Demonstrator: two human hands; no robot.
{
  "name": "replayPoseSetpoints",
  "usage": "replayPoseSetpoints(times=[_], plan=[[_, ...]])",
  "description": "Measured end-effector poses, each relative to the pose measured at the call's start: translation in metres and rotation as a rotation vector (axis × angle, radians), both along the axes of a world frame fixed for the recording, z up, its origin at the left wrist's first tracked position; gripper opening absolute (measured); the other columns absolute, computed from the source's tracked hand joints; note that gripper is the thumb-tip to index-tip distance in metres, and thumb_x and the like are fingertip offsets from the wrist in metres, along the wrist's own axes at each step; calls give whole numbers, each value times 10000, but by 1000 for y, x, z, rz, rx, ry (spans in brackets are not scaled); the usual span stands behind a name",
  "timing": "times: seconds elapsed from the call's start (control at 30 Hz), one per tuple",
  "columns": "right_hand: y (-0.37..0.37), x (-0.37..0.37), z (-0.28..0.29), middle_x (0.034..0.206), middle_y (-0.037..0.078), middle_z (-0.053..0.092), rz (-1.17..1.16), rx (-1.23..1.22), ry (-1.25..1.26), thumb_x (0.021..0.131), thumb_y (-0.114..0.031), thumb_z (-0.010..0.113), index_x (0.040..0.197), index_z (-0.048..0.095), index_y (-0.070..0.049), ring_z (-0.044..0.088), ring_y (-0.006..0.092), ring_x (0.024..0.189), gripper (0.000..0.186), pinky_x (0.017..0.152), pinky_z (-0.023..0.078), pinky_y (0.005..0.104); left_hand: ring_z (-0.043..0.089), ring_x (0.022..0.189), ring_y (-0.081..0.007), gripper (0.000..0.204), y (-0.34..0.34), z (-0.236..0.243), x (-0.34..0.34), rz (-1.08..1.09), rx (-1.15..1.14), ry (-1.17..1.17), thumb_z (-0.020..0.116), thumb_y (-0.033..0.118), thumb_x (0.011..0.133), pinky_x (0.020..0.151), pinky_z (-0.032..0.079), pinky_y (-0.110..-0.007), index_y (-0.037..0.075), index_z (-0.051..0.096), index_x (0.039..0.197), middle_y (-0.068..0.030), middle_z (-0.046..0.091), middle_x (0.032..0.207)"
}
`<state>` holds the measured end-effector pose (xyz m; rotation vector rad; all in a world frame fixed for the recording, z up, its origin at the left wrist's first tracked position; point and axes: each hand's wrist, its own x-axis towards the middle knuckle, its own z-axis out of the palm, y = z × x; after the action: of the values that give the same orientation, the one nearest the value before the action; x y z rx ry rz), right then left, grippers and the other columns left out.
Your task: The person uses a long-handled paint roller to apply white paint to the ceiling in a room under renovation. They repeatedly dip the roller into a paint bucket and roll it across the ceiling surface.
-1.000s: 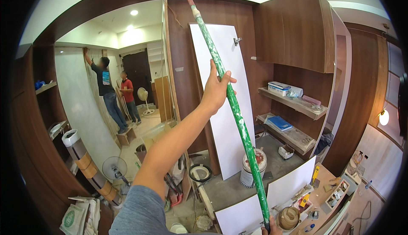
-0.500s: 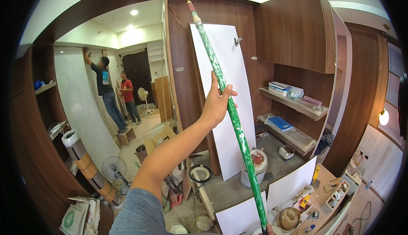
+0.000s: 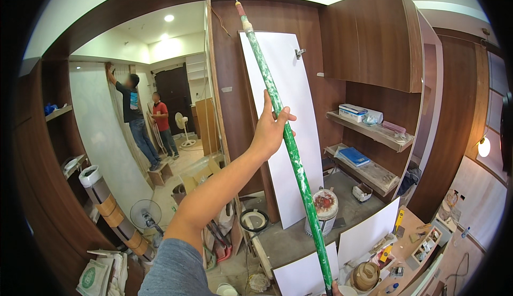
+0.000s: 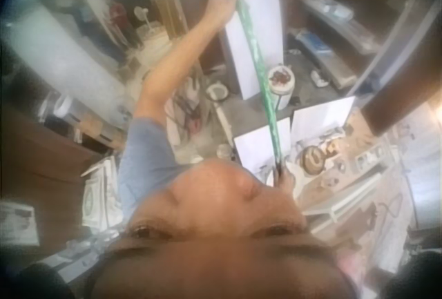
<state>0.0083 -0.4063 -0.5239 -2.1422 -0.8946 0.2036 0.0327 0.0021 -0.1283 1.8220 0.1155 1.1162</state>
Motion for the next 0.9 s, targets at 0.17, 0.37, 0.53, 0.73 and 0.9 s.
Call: replayPoseSetpoints(times=[0.17,0.37,0.53,0.73,0.9], plan=[[1,-3,6,910,266,700,4,9,10,964,-222,685,1458,557,-140,677,474,817,516,713,541,508,636,684,-155,841,-2,4,-3,15,-10,14,500,260,1105,649,576,-305,118,-129,1645,-129,678,1003],[-3,-7,-3,917,258,709,8,-10,0,987,-243,659,1500,515,-155,683,467,824,540,728,548,496,642,697,-165,849,-1,-1,-5,13,-2,22,502,265,1103,657,576,-310,98,-135,1641,-128,678,1000],[14,-7,22,1016,276,704,63,78,-3,1009,-214,635,1555,434,-136,673,462,906,588,797,532,489,649,705,-170,827,10,30,-4,43,58,-11,481,277,1110,671,570,-320,77,-119,1642,-126,683,988],[49,-2,104,1035,291,705,129,178,78,1030,-208,595,1590,371,-115,676,498,945,610,816,528,508,633,675,-174,791,0,79,6,71,71,-100,435,281,1120,611,575,-329,107,-133,1642,-145,667,1031],[77,9,211,857,244,672,136,274,-40,1009,-158,587,1631,266,-143,679,422,771,700,721,528,477,628,646,-174,808,-35,104,12,-60,65,-177,448,252,1112,602,575,-329,139,-151,1642,-143,662,1040]])
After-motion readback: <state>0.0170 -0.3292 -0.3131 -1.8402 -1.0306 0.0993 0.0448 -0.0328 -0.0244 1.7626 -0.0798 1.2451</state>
